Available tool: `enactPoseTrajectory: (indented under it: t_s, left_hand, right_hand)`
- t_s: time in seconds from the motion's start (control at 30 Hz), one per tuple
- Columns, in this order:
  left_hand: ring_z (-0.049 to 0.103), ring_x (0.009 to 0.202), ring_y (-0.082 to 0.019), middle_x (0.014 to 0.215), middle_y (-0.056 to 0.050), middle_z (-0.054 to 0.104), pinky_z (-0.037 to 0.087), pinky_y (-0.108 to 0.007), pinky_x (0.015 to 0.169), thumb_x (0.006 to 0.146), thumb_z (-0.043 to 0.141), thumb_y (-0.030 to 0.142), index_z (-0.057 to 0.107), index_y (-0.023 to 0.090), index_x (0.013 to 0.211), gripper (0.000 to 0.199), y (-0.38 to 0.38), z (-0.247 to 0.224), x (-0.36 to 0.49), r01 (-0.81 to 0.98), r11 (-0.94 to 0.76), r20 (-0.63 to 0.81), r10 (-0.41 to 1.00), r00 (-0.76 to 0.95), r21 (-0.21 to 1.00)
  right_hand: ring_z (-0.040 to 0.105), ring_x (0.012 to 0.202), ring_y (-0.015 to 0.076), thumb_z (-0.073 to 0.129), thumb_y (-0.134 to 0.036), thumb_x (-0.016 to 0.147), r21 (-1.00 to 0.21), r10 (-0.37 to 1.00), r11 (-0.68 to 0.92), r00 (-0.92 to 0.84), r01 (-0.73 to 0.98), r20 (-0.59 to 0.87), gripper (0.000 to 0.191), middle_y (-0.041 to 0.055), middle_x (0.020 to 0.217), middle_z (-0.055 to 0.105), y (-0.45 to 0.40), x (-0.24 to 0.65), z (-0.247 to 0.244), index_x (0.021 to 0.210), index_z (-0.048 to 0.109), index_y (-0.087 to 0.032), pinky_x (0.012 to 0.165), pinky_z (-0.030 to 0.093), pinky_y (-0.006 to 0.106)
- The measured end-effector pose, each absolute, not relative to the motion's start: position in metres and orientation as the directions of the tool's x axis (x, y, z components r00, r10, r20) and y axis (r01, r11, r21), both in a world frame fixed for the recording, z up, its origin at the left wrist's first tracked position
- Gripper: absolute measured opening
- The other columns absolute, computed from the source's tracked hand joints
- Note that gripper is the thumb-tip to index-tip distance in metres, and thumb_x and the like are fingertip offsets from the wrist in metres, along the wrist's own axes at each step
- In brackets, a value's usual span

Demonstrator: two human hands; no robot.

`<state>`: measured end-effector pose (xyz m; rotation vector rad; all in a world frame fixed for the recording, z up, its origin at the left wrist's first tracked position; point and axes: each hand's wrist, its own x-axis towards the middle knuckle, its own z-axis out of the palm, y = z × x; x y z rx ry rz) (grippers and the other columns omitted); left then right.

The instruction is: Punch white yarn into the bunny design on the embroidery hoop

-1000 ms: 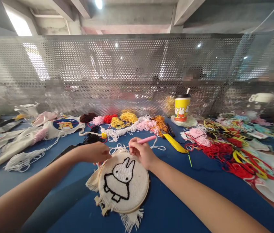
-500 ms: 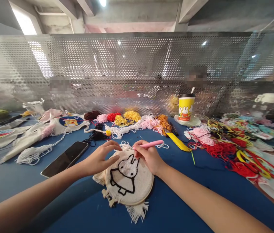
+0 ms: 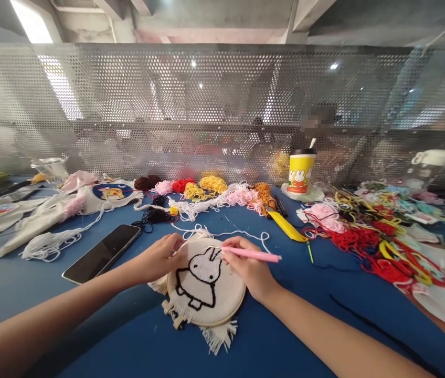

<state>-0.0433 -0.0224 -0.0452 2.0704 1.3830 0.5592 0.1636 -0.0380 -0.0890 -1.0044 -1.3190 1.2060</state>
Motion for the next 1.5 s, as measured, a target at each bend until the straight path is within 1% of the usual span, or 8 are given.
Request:
enactPoseTrajectory:
  t_s: [0.17, 0.43, 0.63, 0.8, 1.03, 1.27, 1.4, 1.5]
  left_hand:
    - [0.054, 0.073, -0.020, 0.078, -0.006, 0.057, 0.041, -0.032, 0.062, 0.070, 0.044, 0.035, 0.045, 0.013, 0.099, 0.037, -0.012, -0.056, -0.055, 0.584, -0.030, -0.165, 0.946, 0.277, 0.811]
    - [0.057, 0.060, -0.016, 0.071, -0.007, 0.060, 0.044, -0.028, 0.055, 0.068, 0.051, 0.036, 0.055, 0.008, 0.083, 0.032, -0.025, -0.058, -0.045, 0.302, 0.297, -0.399, 0.837, 0.375, 0.906]
    - [0.058, 0.069, -0.016, 0.078, -0.004, 0.060, 0.045, -0.028, 0.062, 0.074, 0.049, 0.035, 0.049, 0.014, 0.096, 0.031, -0.041, -0.066, -0.037, -0.061, 0.318, -0.279, 0.895, 0.348, 0.946]
    - [0.059, 0.077, -0.021, 0.087, -0.004, 0.061, 0.046, -0.035, 0.071, 0.069, 0.054, 0.017, 0.038, 0.021, 0.111, 0.045, -0.049, -0.068, -0.037, -0.271, 0.391, -0.232, 0.850, 0.473, 0.880]
    - [0.061, 0.078, -0.025, 0.084, -0.005, 0.061, 0.045, -0.043, 0.073, 0.064, 0.050, 0.004, 0.023, 0.025, 0.122, 0.067, -0.050, -0.066, -0.041, -0.298, 0.539, -0.315, 0.768, 0.558, 0.788]
    - [0.060, 0.070, -0.021, 0.082, -0.003, 0.059, 0.047, -0.037, 0.066, 0.063, 0.050, 0.006, 0.020, 0.025, 0.122, 0.069, -0.051, -0.062, -0.041, -0.273, 0.520, -0.318, 0.780, 0.540, 0.809]
    - [0.057, 0.074, -0.019, 0.084, -0.003, 0.057, 0.046, -0.034, 0.066, 0.065, 0.050, 0.010, 0.027, 0.022, 0.116, 0.057, -0.049, -0.063, -0.042, -0.144, 0.429, -0.307, 0.807, 0.505, 0.892]
    - [0.053, 0.082, -0.020, 0.089, -0.006, 0.054, 0.045, -0.034, 0.073, 0.069, 0.050, 0.017, 0.035, 0.016, 0.105, 0.040, -0.047, -0.068, -0.043, 0.091, 0.195, -0.215, 0.899, 0.382, 0.977]
  right_hand:
    - [0.054, 0.069, 0.0111, 0.056, -0.031, 0.071, -0.985, 0.974, 0.174, -0.149, -0.006, 0.173, 0.016, 0.0009, 0.073, 0.059, -0.042, 0.160, -0.091, 0.082, 0.058, -0.019, 0.061, 0.043, 0.022]
    - [0.058, 0.076, 0.0127, 0.051, -0.026, 0.075, -0.902, 0.913, 0.376, -0.254, 0.214, 0.320, 0.016, 0.0028, 0.083, 0.061, -0.056, 0.159, -0.082, 0.089, 0.056, -0.020, 0.067, 0.048, 0.024]
    - [0.058, 0.070, 0.0107, 0.052, -0.014, 0.072, -0.668, 0.782, 0.620, -0.255, 0.412, 0.569, 0.014, 0.0007, 0.077, 0.060, -0.067, 0.155, -0.072, 0.084, 0.053, -0.020, 0.065, 0.047, 0.021]
    - [0.058, 0.080, 0.0132, 0.049, -0.011, 0.072, -0.608, 0.744, 0.666, -0.318, 0.433, 0.588, 0.014, 0.0016, 0.079, 0.059, -0.072, 0.152, -0.078, 0.083, 0.048, -0.020, 0.067, 0.048, 0.021]
    - [0.051, 0.067, 0.0109, 0.047, -0.004, 0.070, -0.569, 0.632, 0.772, -0.436, 0.282, 0.641, 0.027, -0.0008, 0.071, 0.050, -0.069, 0.155, -0.085, 0.092, 0.046, -0.020, 0.082, 0.043, 0.038]
    - [0.052, 0.075, 0.0139, 0.043, 0.001, 0.067, -0.494, 0.552, 0.830, -0.501, 0.258, 0.667, 0.033, 0.0052, 0.079, 0.052, -0.073, 0.152, -0.072, 0.095, 0.053, -0.014, 0.075, 0.046, 0.036]
    - [0.051, 0.082, 0.0167, 0.044, -0.003, 0.069, -0.537, 0.609, 0.791, -0.469, 0.293, 0.640, 0.034, 0.0061, 0.084, 0.054, -0.075, 0.153, -0.075, 0.100, 0.049, -0.015, 0.083, 0.041, 0.040]
    - [0.050, 0.089, 0.0196, 0.046, -0.009, 0.069, -0.570, 0.648, 0.754, -0.510, 0.325, 0.566, 0.037, 0.0075, 0.090, 0.053, -0.073, 0.157, -0.078, 0.105, 0.044, -0.018, 0.080, 0.043, 0.038]
